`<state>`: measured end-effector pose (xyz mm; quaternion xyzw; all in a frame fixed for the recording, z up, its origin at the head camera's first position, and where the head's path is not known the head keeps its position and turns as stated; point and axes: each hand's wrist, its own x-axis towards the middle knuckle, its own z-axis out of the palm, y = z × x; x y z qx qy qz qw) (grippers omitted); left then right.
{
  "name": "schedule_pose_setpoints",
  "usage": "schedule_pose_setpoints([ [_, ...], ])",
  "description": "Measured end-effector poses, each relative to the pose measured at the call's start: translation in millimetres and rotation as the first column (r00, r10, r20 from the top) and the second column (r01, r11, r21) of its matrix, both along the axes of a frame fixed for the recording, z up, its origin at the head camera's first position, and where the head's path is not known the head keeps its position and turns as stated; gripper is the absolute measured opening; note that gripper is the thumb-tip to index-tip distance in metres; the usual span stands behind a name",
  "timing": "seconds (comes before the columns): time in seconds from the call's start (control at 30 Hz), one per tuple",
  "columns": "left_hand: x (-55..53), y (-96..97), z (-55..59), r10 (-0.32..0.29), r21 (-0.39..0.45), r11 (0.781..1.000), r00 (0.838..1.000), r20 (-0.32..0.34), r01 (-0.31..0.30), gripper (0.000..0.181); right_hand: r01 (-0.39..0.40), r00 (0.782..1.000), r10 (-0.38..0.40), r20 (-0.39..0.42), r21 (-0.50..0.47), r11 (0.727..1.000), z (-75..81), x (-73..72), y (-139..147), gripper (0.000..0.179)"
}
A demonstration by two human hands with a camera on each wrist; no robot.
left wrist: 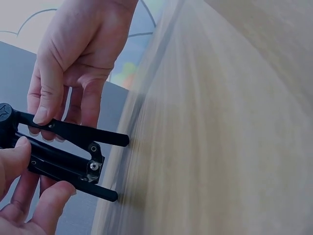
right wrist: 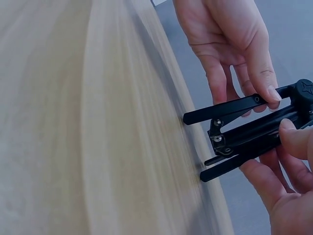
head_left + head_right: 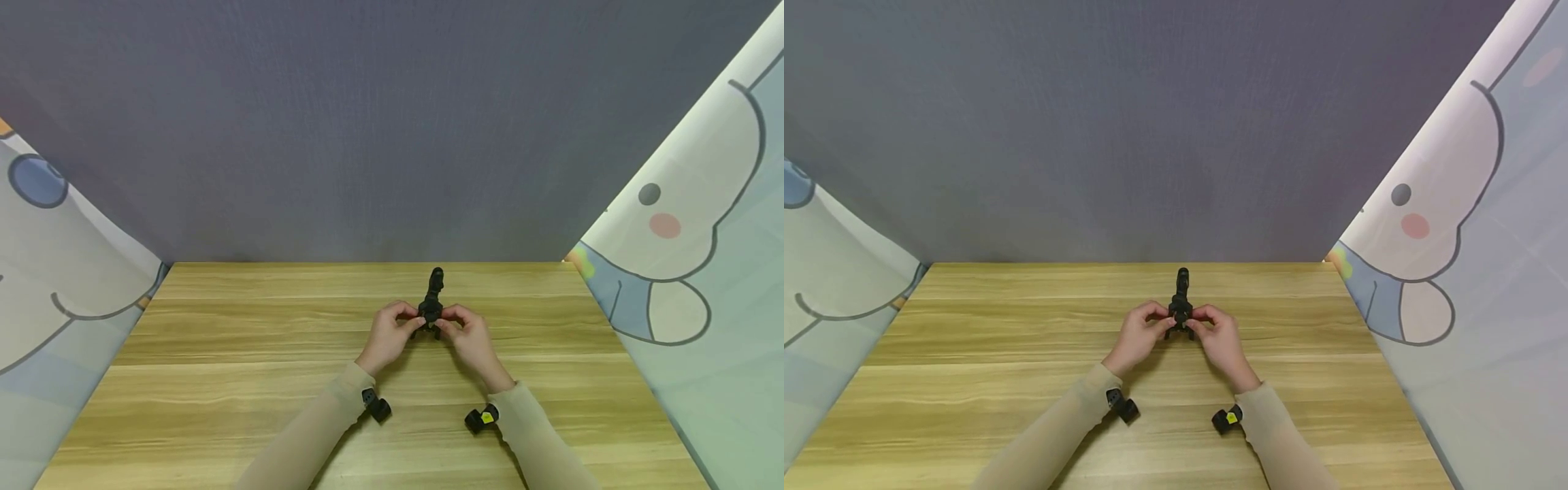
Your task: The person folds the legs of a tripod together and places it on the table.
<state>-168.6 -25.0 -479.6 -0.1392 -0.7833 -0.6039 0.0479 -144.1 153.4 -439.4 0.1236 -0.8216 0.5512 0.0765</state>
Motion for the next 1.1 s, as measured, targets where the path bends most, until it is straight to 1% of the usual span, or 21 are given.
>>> schedule_pose_setpoints([
  [0.17,-0.3,-0.6,0.4,-0.012,-0.004,1.000,1.000,0.005,0.012,0.005,-0.009,1.000,0.010,0.018,-0.032,0.999,-0.6,-0.4,0.3,0.006],
  [0.37,-1.4,-2.6,0.4,-0.026,-0.019,0.999,0.999,0.025,0.026,0.006,-0.003,0.999,0.004,0.047,-0.037,0.999,-0.5,-1.7,1.7,0.007],
  [0.6,-2.5,-4.0,1.0,-0.048,-0.028,0.998,0.998,0.032,0.049,0.007,-0.008,0.998,0.014,0.063,-0.094,0.996,1.7,-2.4,8.5,0.014],
  [0.7,-2.7,-4.2,1.5,-0.054,-0.039,0.998,0.998,0.034,0.056,0.008,-0.002,0.999,0.007,0.043,-0.106,0.994,2.4,-3.0,13.6,0.015],
  [0.9,-3.2,-5.5,2.2,-0.063,-0.068,0.996,0.998,0.027,0.065,0.012,-0.007,1.000,0.005,-0.020,-0.107,0.994,4.2,-2.9,22.7,0.015],
  [1.1,-5.2,-7.0,2.7,-0.060,-0.094,0.994,0.997,0.040,0.063,0.014,-0.006,1.000,0.005,-0.017,-0.077,0.997,8.0,2.3,27.7,0.014],
])
